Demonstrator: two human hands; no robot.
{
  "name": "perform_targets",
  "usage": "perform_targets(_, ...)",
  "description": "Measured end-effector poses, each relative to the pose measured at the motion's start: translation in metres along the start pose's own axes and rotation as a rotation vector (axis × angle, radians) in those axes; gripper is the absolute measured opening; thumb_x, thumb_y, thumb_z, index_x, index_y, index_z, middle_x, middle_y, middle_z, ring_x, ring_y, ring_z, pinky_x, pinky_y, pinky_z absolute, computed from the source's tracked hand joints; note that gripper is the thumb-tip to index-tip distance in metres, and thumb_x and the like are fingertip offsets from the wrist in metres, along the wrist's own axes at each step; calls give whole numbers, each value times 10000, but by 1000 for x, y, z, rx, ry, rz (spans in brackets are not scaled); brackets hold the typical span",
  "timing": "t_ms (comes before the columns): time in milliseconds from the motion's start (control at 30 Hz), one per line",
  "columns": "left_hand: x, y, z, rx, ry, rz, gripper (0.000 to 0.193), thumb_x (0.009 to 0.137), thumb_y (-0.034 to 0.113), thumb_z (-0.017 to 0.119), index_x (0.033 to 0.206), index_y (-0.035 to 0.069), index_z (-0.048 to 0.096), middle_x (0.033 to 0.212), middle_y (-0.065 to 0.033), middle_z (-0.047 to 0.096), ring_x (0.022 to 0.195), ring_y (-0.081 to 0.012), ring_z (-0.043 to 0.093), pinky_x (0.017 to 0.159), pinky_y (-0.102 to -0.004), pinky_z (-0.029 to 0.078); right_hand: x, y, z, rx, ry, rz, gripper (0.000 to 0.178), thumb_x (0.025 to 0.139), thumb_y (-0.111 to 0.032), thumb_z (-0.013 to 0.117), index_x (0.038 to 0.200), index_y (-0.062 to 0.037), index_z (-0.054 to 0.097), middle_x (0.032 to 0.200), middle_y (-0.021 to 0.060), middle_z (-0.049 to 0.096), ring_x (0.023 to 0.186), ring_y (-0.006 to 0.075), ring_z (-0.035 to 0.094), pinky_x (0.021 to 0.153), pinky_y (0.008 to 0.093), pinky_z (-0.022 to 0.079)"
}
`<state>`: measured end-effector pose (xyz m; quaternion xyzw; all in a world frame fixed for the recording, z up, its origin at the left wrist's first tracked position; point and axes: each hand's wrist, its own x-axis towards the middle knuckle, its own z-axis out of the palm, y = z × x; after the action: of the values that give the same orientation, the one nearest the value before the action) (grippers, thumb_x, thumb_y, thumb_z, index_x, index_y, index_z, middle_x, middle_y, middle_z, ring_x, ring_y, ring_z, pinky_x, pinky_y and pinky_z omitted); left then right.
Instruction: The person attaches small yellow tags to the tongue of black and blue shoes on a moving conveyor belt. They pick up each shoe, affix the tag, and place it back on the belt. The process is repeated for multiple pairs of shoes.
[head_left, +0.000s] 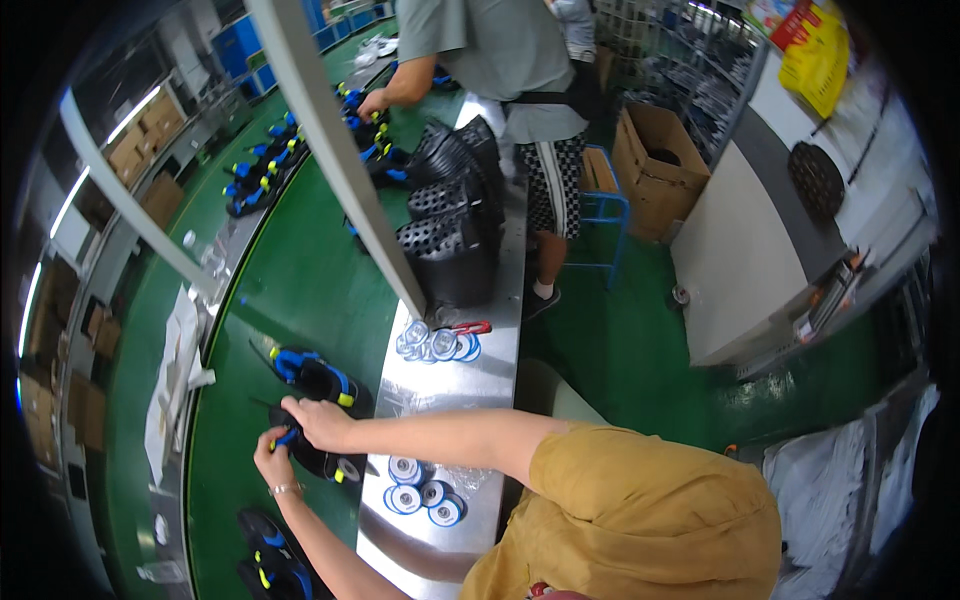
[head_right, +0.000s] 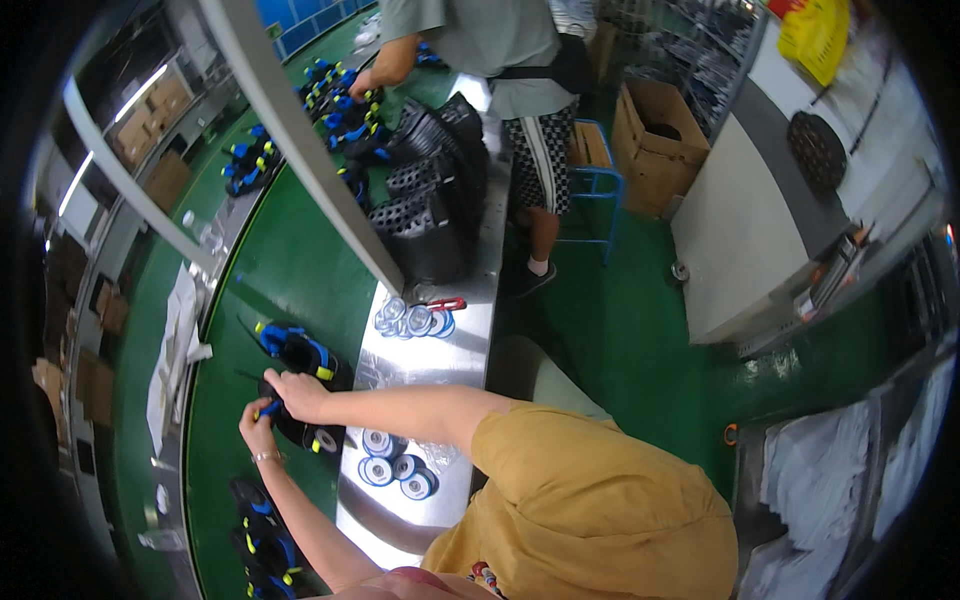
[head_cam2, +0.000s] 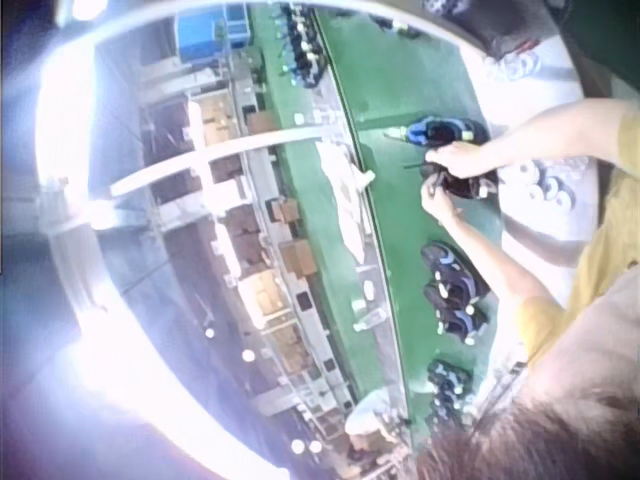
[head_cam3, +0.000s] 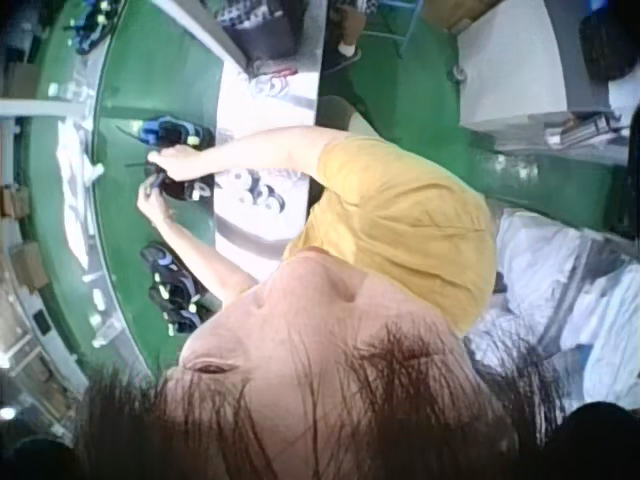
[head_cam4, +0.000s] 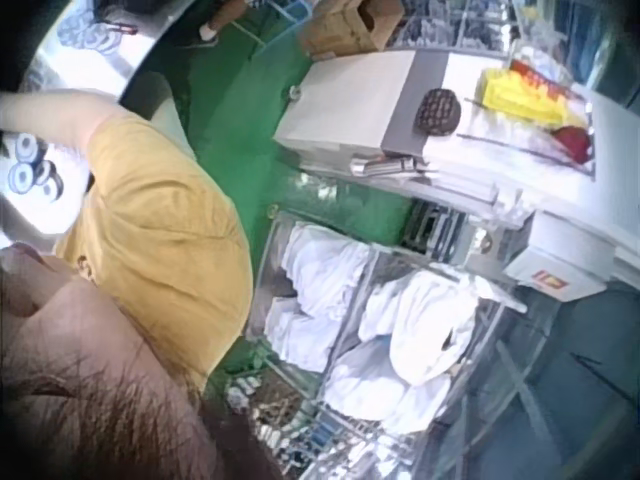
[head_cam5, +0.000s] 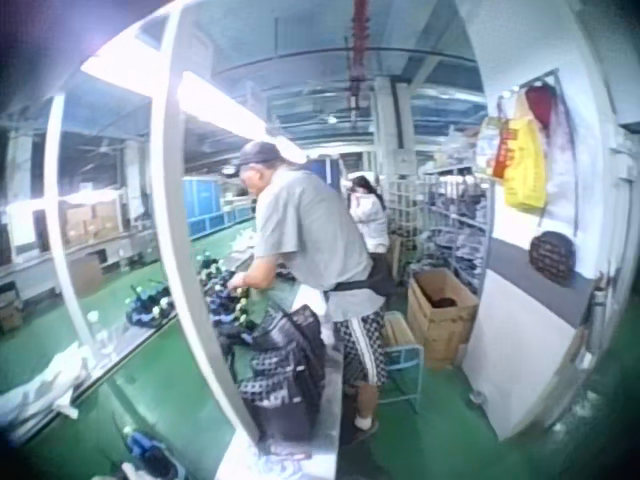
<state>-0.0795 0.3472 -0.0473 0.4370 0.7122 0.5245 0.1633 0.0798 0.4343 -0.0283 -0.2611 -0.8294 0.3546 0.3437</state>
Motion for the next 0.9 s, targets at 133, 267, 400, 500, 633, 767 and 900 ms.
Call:
perform_targets(133, -10, -6, -7, 200, -46, 128, 305, 656, -81, 557, 940, -14, 647, 932, -116, 661, 892, -241, 632, 845, -341, 496, -12, -6, -4, -103, -84, -147, 769, 786, -5, 549, 1466, -257, 295, 1184, 273, 523, 720, 391, 647, 651, 443, 544)
perform_targets(267, -12, 43, 19, 554, -87, 368, 412, 658, -9, 697, 1065, 1, 636, 1049, -164, 592, 972, -369, 583, 849, -414, 492, -12, -2, -13, -154, -123, -241, 769, 761, 22, 569, 1427, -301, 360, 1346, 317, 408, 701, 364, 662, 639, 395, 564)
perform_targets(400, -18, 56, 33, 635, 7, 204, 346, 667, -21, 709, 998, -8, 609, 1033, -163, 602, 961, -351, 590, 852, -395, 481, -6, 2, -9, -137, -105, -203, 577, 746, 5, 601, 1278, -162, 450, 1324, 315, 408, 692, 370, 657, 625, 420, 552)
perform_targets(500, -30, 58, 34, 471, 121, 191, 319, 678, -18, 714, 972, -13, 590, 981, -148, 612, 920, -316, 595, 856, -372, 474, -7, -5, -8, -150, -146, -134, 299, 771, -17, 583, 1066, -18, 536, 1133, 271, 474, 689, 361, 646, 604, 428, 540)
perform_targets(633, -33, 63, 27, 345, 84, 182, 277, 711, -20, 699, 959, -17, 575, 917, -118, 610, 866, -256, 584, 842, -349, 469, -4, 0, 5, -88, -60, -65, 129, 815, -57, 553, 906, 33, 543, 1015, 246, 492, 713, 355, 643, 609, 441, 533)
perform_targets(767, -37, 44, 20, 182, 172, 93, 238, 739, -13, 697, 946, -3, 579, 897, -70, 609, 834, -176, 569, 804, -313, 481, -6, -4, 12, -55, -144, -43, 142, 820, -76, 553, 915, 30, 556, 1013, 221, 503, 777, 351, 630, 663, 447, 529)
perform_targets(900, -44, 38, 19, 184, 198, 66, 221, 768, 6, 684, 965, -8, 584, 896, -74, 604, 856, -175, 571, 823, -311, 477, -11, -8, 18, -96, -116, -102, 140, 812, -78, 566, 916, 15, 569, 1013, 187, 508, 834, 336, 605, 696, 437, 527)
